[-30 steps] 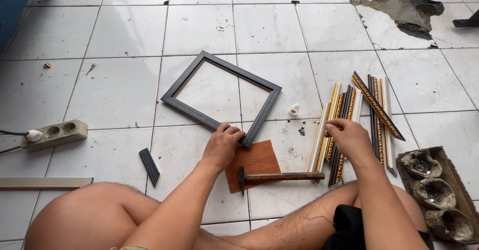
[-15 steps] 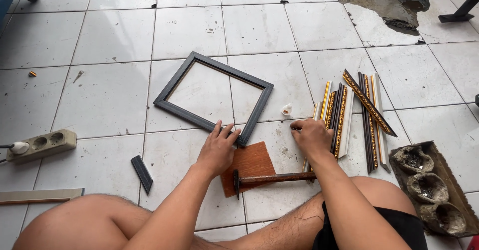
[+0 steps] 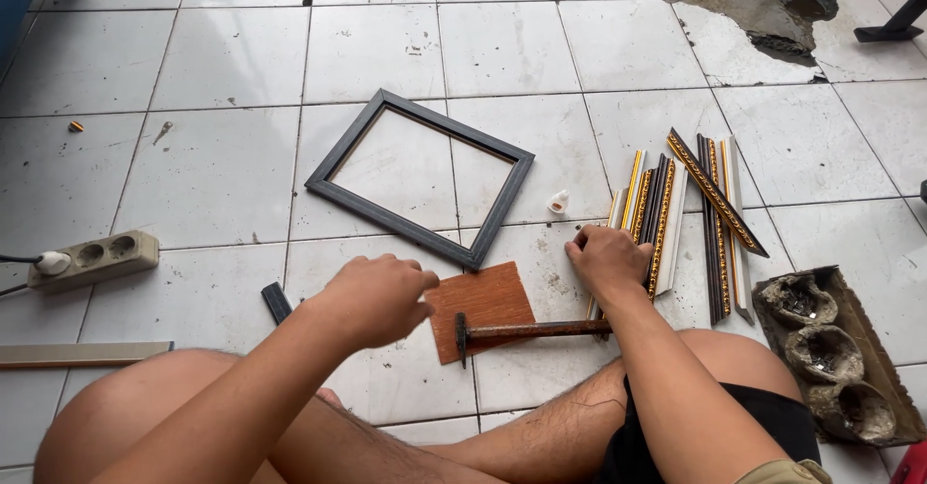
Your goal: Assembling a picture frame by nailing the corners together while sitting on the floor.
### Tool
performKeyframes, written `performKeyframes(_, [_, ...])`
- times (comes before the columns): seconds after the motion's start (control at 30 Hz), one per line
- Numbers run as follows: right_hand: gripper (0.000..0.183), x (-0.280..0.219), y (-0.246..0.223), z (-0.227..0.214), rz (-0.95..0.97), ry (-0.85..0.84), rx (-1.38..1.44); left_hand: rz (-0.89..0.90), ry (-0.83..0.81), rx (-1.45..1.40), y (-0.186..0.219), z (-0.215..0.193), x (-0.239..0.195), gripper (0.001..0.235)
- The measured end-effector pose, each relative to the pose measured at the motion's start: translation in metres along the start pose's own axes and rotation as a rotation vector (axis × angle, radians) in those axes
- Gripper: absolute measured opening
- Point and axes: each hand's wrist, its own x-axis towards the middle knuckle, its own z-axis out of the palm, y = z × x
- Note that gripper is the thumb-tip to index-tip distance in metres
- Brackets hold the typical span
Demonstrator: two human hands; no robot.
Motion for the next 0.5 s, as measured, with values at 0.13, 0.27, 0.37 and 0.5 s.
performKeyframes(0.13, [0.012, -0.009, -0.006, -0.004, -0.026, 0.001, 0.009, -0.07, 0.169, -0.167, -0.014, 0.035, 0.023, 0.038])
performKeyframes(0.27, [0.011, -0.005, -0.006, 0.006, -0.046, 0.056, -0.012, 0.03, 0.193, -0.044, -0.003, 0.055, 0.048, 0.05])
performKeyframes(0.37, [0.009, -0.004, -0.001, 0.019, -0.054, 0.071, 0.006, 0.072, 0.163, -0.007, 0.008, 0.055, 0.051, 0.057])
performKeyframes(0.5, [0.009, -0.005, -0.003, 0.023, -0.091, 0.036, 0.169, 0.058, 0.078, 0.021, 0.009, 0.061, 0.057, 0.062])
